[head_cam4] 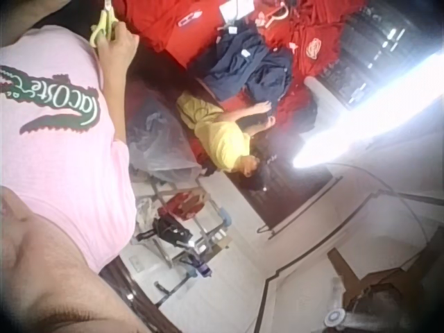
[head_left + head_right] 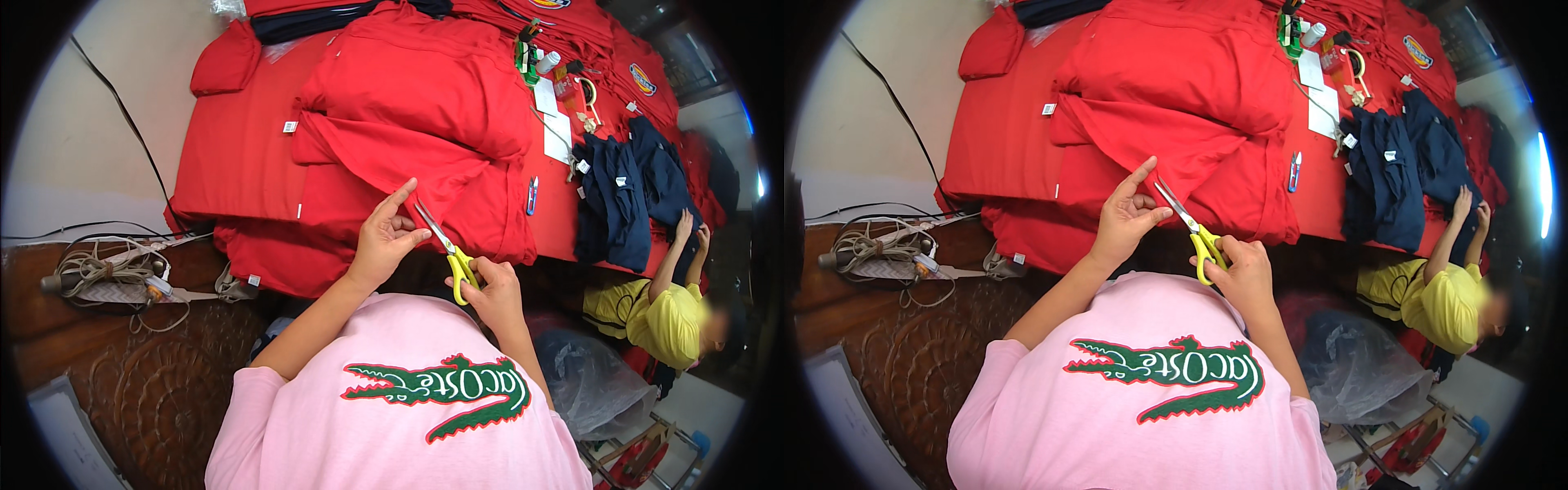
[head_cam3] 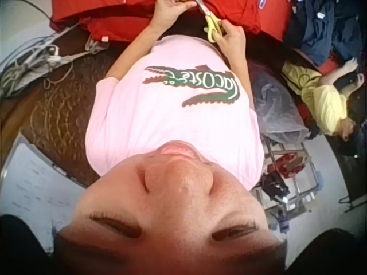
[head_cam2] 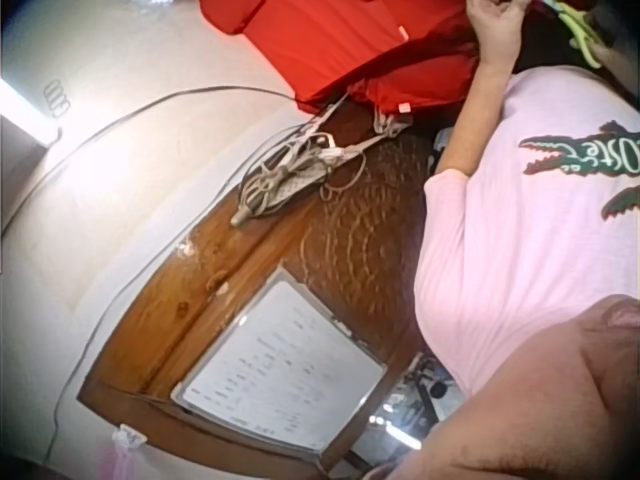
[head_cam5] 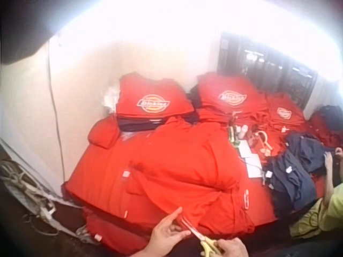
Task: The person trims loose threads from red shirts using shears and moves stacks of dark shirts onto a red surface.
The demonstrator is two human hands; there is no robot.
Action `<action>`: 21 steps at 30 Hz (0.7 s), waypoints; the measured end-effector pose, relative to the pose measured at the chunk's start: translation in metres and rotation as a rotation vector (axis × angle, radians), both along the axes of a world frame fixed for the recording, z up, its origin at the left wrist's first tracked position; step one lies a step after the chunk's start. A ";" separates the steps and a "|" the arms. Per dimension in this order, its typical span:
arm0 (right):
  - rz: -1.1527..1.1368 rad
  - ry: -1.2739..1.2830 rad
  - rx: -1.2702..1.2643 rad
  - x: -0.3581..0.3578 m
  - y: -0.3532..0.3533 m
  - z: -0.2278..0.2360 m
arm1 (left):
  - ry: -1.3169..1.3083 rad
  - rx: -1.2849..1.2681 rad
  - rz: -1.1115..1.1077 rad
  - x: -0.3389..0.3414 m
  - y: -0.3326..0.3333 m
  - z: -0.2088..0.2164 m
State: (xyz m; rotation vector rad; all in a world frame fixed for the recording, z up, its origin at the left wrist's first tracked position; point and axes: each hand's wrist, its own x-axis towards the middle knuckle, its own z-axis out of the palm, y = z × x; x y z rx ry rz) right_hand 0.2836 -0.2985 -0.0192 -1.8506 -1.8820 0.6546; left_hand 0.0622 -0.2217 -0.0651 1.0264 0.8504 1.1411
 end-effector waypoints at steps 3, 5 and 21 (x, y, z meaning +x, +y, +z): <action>-0.051 0.055 -0.067 0.001 -0.003 -0.005 | 0.009 -0.030 -0.004 0.000 -0.001 0.003; -0.026 0.049 -0.025 0.001 -0.004 -0.006 | -0.050 -0.014 0.078 0.006 0.000 0.002; -0.022 0.034 -0.009 0.007 0.001 -0.014 | -0.035 0.042 0.048 0.011 0.003 -0.010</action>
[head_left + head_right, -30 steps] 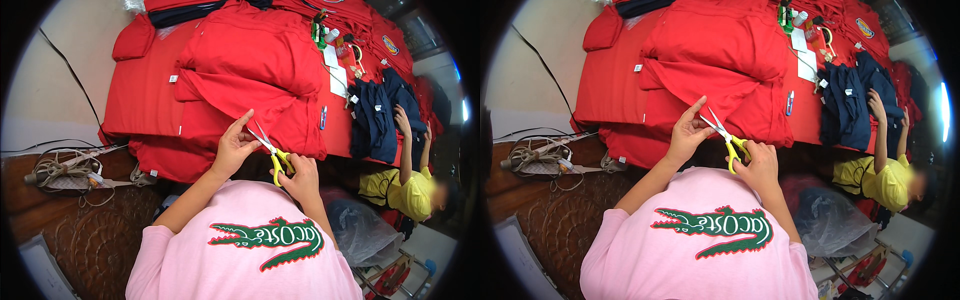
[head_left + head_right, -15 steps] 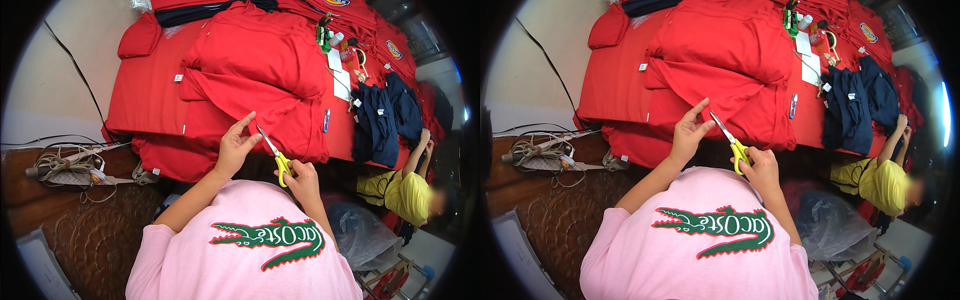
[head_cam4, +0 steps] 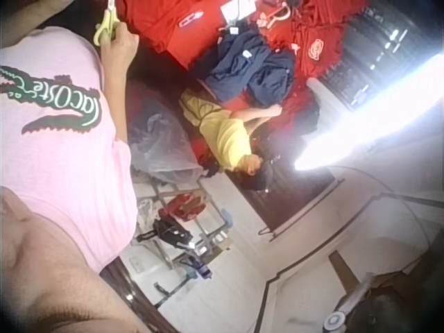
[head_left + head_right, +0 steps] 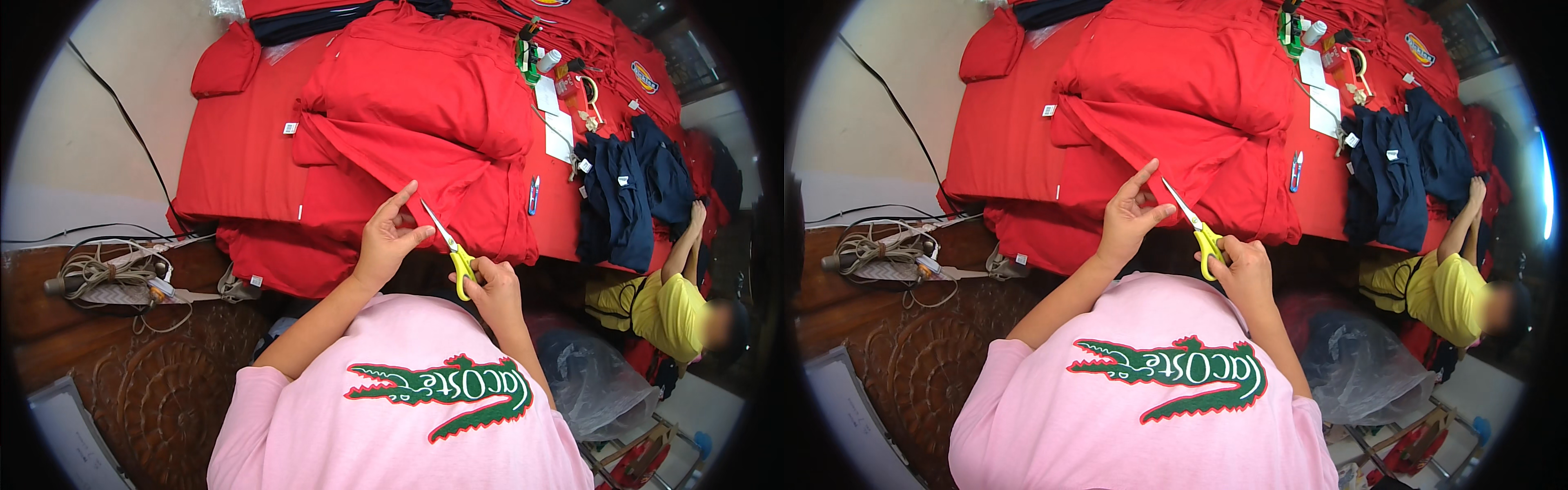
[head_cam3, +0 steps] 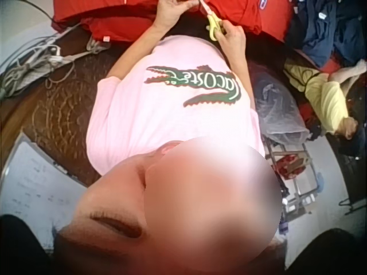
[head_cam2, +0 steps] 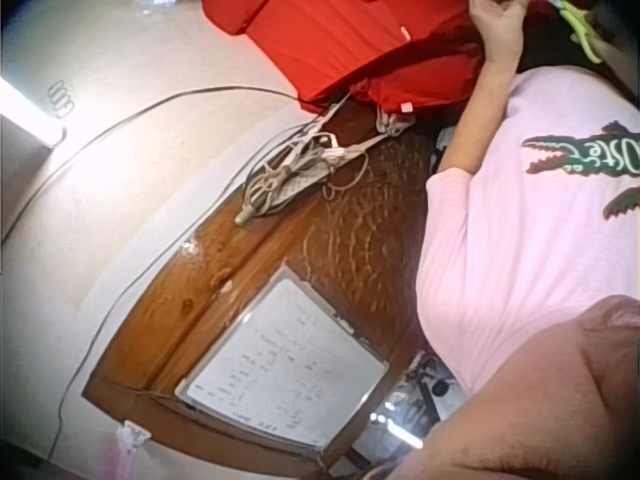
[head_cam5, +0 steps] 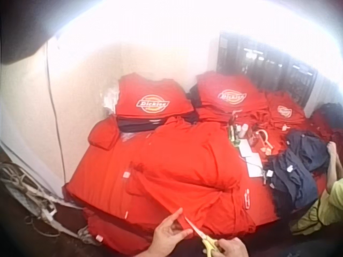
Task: The person trims loose threads from red shirts using shears and moves stacks of dark shirts onto a red surface.
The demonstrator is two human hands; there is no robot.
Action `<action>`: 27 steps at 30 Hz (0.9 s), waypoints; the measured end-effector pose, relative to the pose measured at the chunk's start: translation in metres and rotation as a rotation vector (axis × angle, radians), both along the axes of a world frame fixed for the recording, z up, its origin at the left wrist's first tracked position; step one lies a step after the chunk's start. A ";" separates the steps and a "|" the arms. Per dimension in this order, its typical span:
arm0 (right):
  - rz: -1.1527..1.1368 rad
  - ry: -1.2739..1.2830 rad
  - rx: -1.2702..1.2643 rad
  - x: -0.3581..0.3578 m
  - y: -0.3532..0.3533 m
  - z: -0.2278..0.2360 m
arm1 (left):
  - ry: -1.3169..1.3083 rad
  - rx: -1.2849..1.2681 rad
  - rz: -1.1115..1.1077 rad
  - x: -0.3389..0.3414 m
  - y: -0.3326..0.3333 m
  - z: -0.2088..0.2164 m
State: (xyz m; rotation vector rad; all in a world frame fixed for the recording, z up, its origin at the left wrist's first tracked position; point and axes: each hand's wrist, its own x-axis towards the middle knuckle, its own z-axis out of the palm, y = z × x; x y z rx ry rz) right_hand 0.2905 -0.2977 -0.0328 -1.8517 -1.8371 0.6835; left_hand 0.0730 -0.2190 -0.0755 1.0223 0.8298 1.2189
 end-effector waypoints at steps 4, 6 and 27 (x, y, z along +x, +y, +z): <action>0.031 -0.013 0.049 -0.004 0.002 0.002 | 0.008 -0.006 0.077 0.000 0.007 -0.015; 0.062 -0.032 0.092 -0.009 0.008 0.009 | -0.075 -0.051 0.035 -0.002 0.008 -0.015; 0.148 -0.068 0.070 -0.021 0.028 0.002 | -0.073 -0.029 0.062 -0.015 0.003 -0.015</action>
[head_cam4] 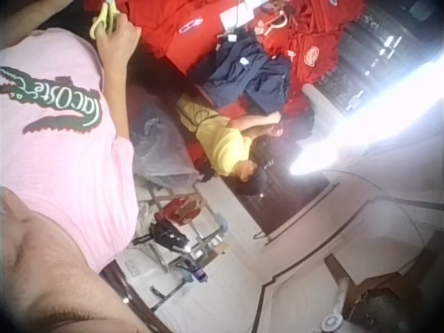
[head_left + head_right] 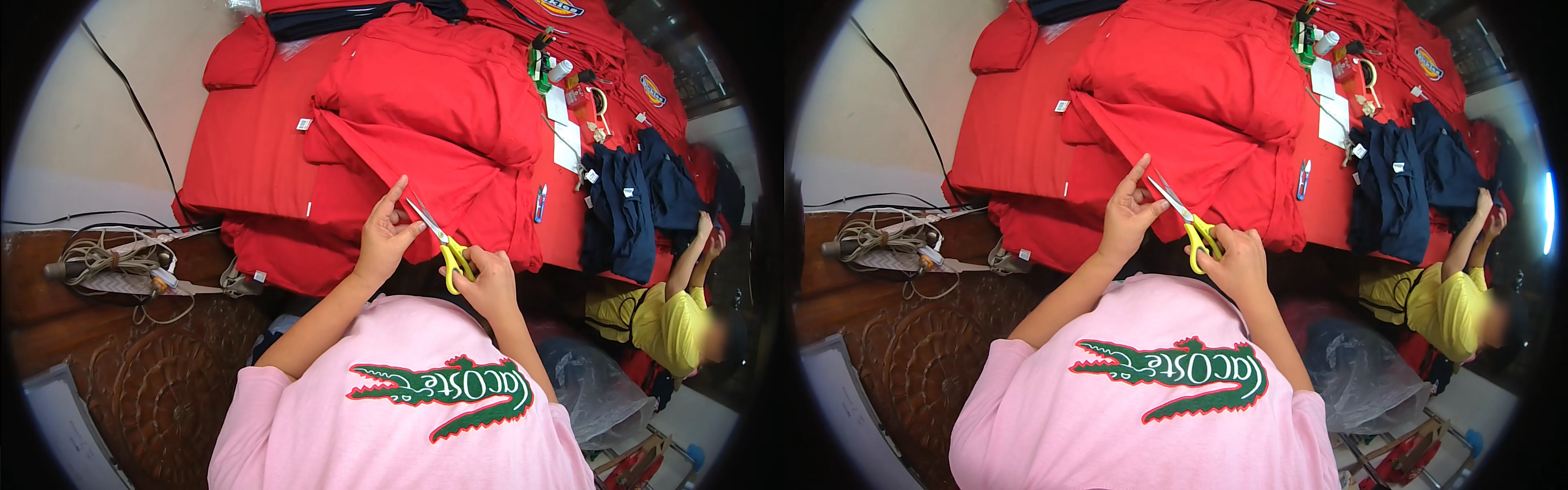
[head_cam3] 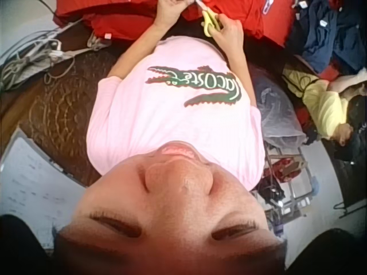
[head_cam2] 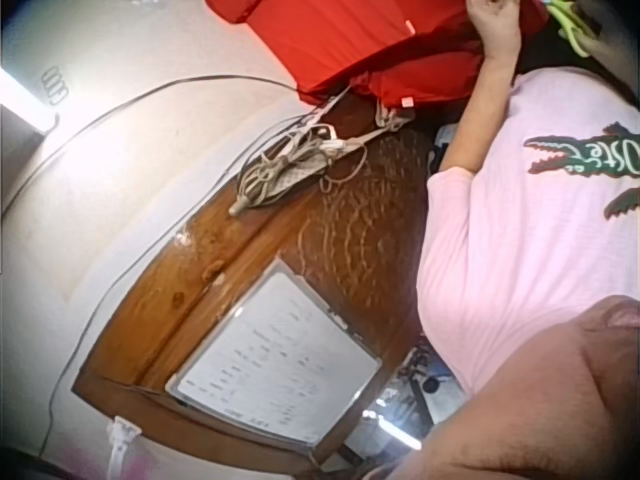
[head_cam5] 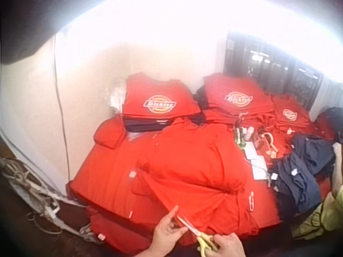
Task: The person trims loose threads from red shirts using shears and moves stacks of dark shirts onto a red surface.
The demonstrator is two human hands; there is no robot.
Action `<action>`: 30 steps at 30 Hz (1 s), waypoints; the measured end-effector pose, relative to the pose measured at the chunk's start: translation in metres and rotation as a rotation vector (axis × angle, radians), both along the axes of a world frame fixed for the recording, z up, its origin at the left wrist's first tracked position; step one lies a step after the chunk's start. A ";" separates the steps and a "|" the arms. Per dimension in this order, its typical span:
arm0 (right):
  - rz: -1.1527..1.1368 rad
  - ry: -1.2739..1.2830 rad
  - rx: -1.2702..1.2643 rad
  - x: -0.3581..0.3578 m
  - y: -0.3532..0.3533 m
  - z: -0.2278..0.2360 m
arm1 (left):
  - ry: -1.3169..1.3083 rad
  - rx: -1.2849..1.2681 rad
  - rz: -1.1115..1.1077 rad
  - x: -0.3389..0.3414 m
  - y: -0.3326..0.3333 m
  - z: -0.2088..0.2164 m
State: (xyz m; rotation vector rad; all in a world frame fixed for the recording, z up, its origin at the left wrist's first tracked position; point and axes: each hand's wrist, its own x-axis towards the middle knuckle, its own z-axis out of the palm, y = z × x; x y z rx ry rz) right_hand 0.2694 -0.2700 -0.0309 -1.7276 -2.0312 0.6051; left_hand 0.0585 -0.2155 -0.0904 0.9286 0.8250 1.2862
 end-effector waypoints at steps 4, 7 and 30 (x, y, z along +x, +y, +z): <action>-0.004 0.002 -0.014 -0.003 0.004 -0.001 | -0.011 -0.019 -0.016 -0.002 -0.002 0.002; -0.016 -0.001 -0.035 -0.002 0.003 -0.004 | -0.004 -0.026 0.011 -0.003 -0.003 0.003; 0.011 0.013 -0.137 -0.007 0.009 -0.020 | 0.057 -0.076 0.087 -0.014 0.010 -0.012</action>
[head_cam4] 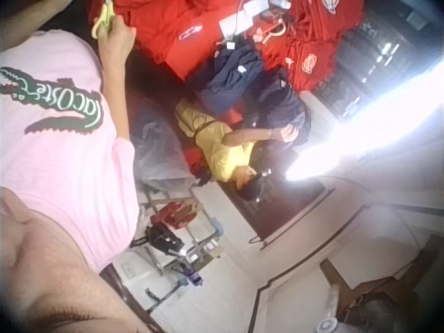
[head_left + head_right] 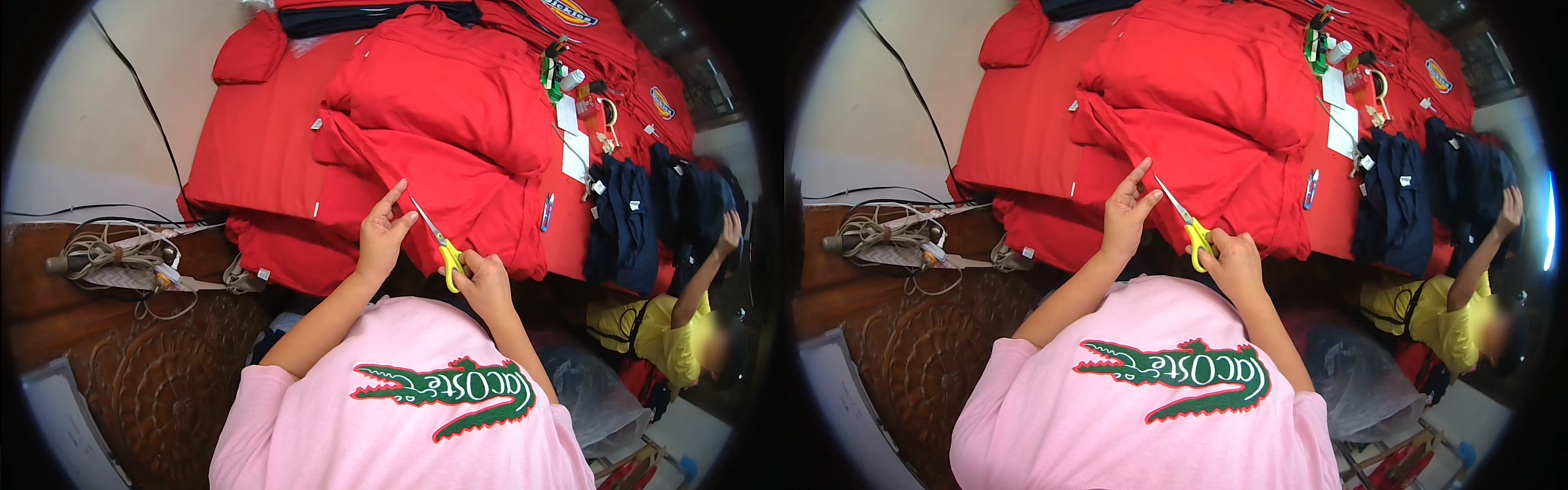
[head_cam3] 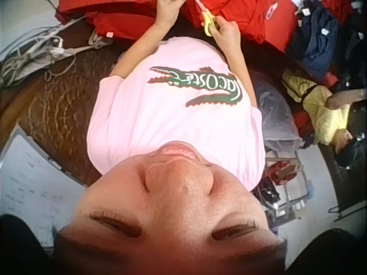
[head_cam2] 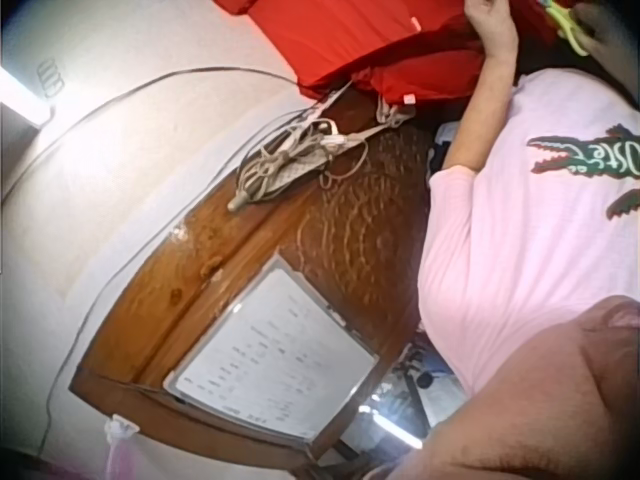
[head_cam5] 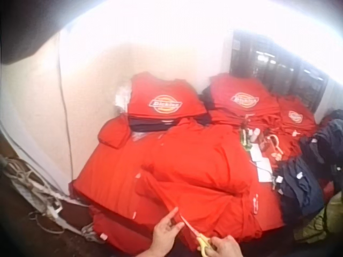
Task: The person trims loose threads from red shirts using shears and moves stacks of dark shirts onto a red surface.
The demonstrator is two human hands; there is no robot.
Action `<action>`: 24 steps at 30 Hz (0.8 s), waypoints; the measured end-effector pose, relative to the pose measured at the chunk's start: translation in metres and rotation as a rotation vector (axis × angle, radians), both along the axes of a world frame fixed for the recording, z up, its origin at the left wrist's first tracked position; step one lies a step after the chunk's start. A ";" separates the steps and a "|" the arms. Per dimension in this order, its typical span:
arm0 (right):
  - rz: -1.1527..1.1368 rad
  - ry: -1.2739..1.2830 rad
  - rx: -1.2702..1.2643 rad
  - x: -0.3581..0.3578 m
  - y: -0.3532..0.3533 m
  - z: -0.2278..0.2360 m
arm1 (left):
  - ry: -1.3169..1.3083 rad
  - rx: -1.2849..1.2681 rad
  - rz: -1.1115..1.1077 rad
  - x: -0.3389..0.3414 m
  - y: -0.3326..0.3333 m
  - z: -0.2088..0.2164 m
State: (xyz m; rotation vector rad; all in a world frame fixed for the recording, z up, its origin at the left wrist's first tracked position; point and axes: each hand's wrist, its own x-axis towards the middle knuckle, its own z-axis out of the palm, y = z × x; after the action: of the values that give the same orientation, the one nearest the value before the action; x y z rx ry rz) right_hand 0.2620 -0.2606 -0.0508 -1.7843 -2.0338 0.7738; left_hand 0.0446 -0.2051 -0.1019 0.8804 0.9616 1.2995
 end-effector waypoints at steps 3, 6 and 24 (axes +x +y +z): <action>0.027 0.006 0.054 -0.008 0.004 0.011 | -0.039 0.037 0.019 0.003 -0.001 0.003; 0.057 0.024 0.099 -0.009 0.013 0.013 | -0.074 0.056 -0.019 0.001 -0.002 0.003; 0.088 -0.018 0.123 -0.014 0.015 0.010 | -0.043 0.031 0.027 -0.007 0.002 0.001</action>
State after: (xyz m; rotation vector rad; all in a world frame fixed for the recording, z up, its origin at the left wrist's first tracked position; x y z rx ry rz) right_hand 0.2477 -0.2453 -0.0410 -1.6496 -2.1353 0.6437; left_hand 0.0373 -0.2034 -0.1005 0.8628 0.9245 1.3540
